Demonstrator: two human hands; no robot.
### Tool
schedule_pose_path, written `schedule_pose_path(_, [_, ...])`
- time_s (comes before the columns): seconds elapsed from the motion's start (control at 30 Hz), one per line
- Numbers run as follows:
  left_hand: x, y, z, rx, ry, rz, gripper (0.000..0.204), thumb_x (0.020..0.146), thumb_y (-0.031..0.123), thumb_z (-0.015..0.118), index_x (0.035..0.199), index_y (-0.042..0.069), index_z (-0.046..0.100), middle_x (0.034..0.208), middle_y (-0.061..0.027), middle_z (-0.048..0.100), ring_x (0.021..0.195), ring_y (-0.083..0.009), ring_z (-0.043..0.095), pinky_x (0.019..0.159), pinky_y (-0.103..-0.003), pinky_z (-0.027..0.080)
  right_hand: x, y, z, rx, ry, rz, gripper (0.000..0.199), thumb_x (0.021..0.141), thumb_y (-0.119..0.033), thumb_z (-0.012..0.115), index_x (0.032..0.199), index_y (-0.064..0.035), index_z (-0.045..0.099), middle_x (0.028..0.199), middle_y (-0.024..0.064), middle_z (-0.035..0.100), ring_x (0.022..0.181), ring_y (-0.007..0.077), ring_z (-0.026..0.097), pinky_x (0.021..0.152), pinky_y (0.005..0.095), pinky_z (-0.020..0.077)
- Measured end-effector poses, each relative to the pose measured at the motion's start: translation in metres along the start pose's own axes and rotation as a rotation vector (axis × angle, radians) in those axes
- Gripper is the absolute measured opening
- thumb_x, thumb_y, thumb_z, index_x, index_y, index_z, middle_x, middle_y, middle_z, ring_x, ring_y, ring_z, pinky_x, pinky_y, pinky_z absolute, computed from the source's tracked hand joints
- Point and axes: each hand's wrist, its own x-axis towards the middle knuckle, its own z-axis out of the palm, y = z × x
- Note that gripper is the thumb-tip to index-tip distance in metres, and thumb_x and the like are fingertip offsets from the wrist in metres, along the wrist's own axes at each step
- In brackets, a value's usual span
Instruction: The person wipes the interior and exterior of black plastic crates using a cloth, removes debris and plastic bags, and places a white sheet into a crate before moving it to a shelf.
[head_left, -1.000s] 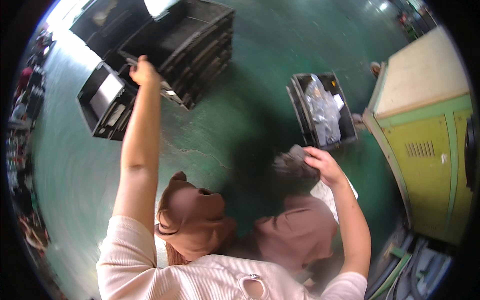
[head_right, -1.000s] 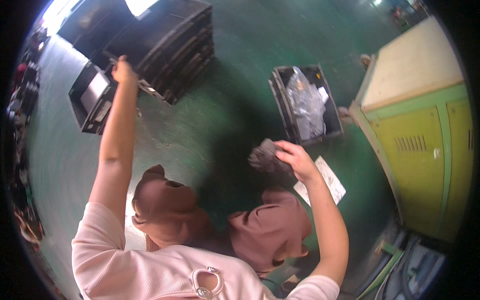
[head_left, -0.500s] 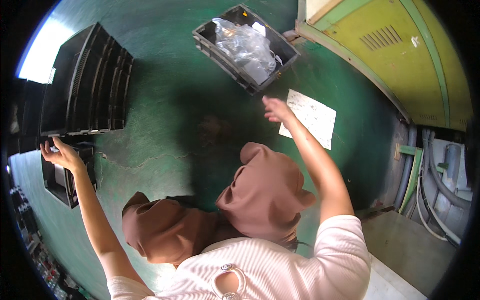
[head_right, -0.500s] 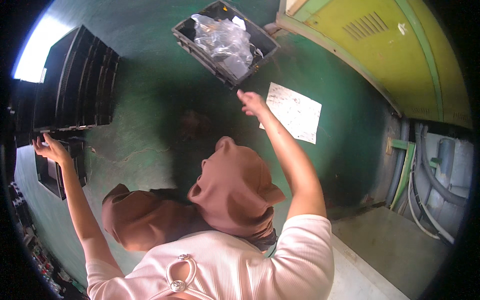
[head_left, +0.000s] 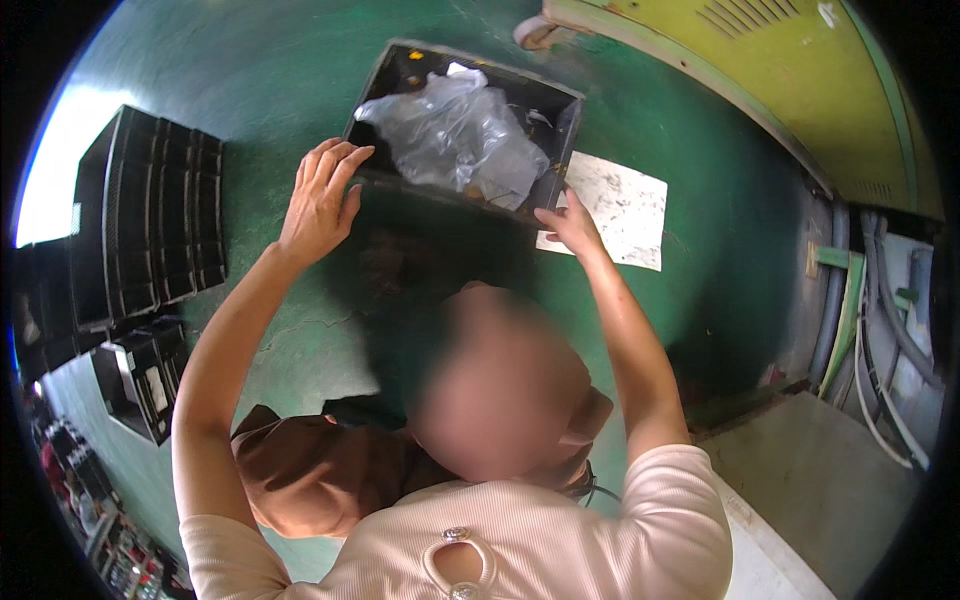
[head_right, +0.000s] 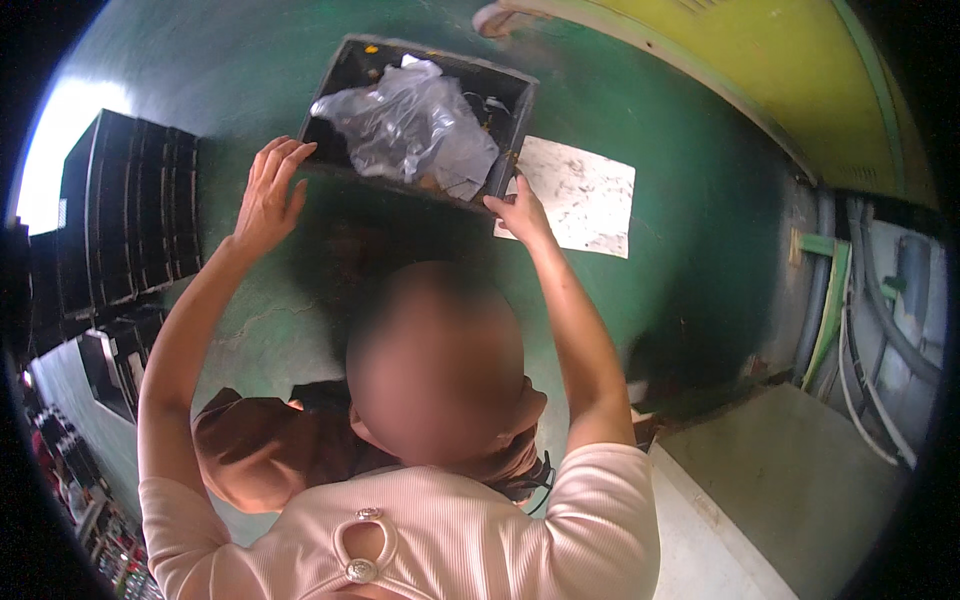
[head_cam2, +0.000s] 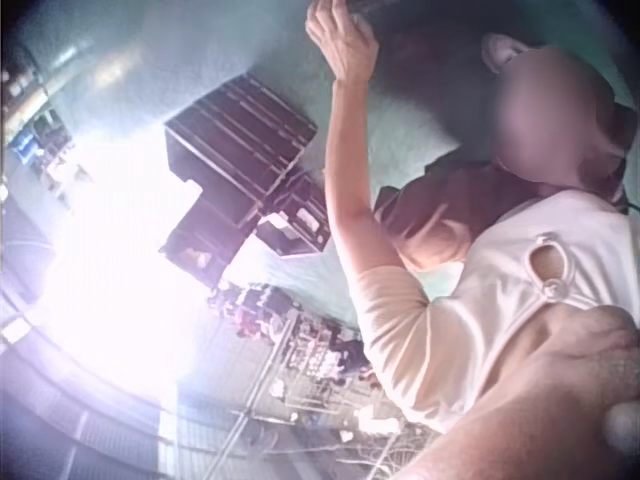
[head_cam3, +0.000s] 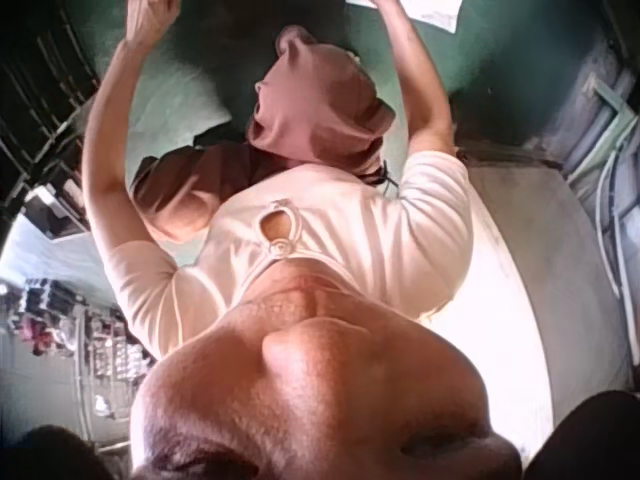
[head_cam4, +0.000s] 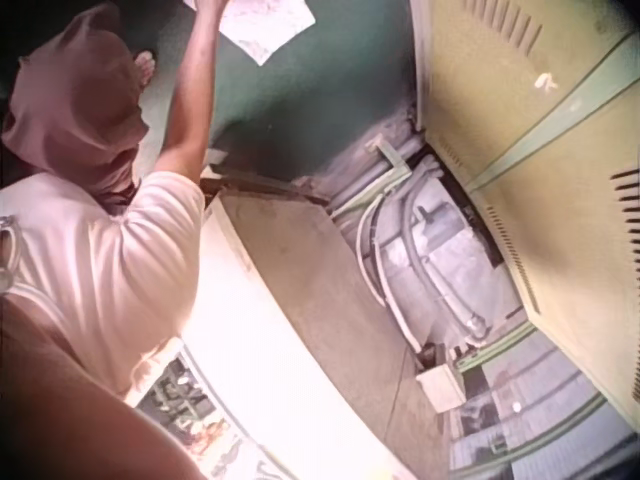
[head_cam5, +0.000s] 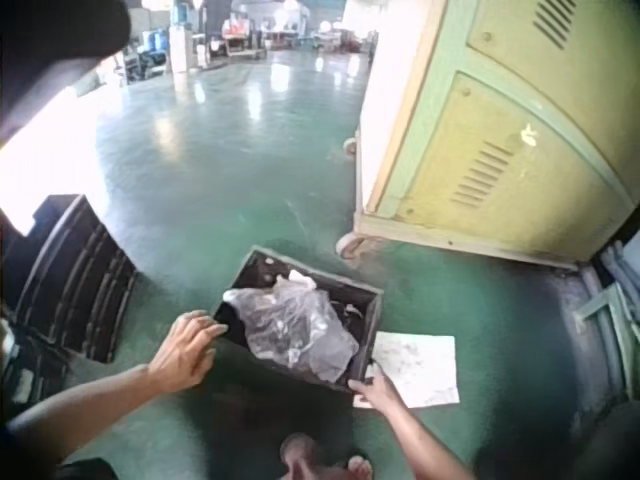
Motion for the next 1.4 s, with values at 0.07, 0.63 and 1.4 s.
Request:
schedule_pose_path(0.07, [0.005,0.001,0.021,-0.006,-0.004,-0.029,0.048,0.078,0.004,0.056,0.125,0.007,0.045,0.119,-0.0144,0.047,0.118,-0.0338,0.041,0.099,-0.045,0.034,-0.015,0.014,-0.023,0.086,-0.052,0.002,0.056,0.085,-0.025,0.064,0.131,-0.0018,0.042,0.108,0.0129,0.061,0.095,0.0210,0.062,0.073,0.0322,0.0529])
schedule_pose_path(0.63, [-0.120,-0.124,0.001,-0.056,-0.365,-0.552,0.034,0.084,0.012,0.056,0.117,0.008,0.052,0.109,-0.0161,0.055,0.103,-0.0333,0.052,0.090,-0.042,0.041,0.007,0.034,0.009,-0.009,0.550,-0.155,0.042,0.092,-0.029,0.054,0.124,-0.0021,0.048,0.113,0.0161,0.056,0.096,0.0246,0.057,0.086,0.0364,0.0450])
schedule_pose_path(1.4, [0.101,-0.062,0.238,-0.543,-0.226,-0.640,0.135,0.059,0.046,0.082,0.141,0.006,-0.018,0.124,-0.0343,0.046,0.113,-0.0420,0.050,0.097,-0.040,0.040,0.184,-0.072,0.071,-0.225,0.143,-0.287,0.033,0.072,-0.013,0.057,0.102,-0.0059,0.066,0.099,0.0209,0.065,0.096,0.0335,0.063,0.085,0.0373,0.0484])
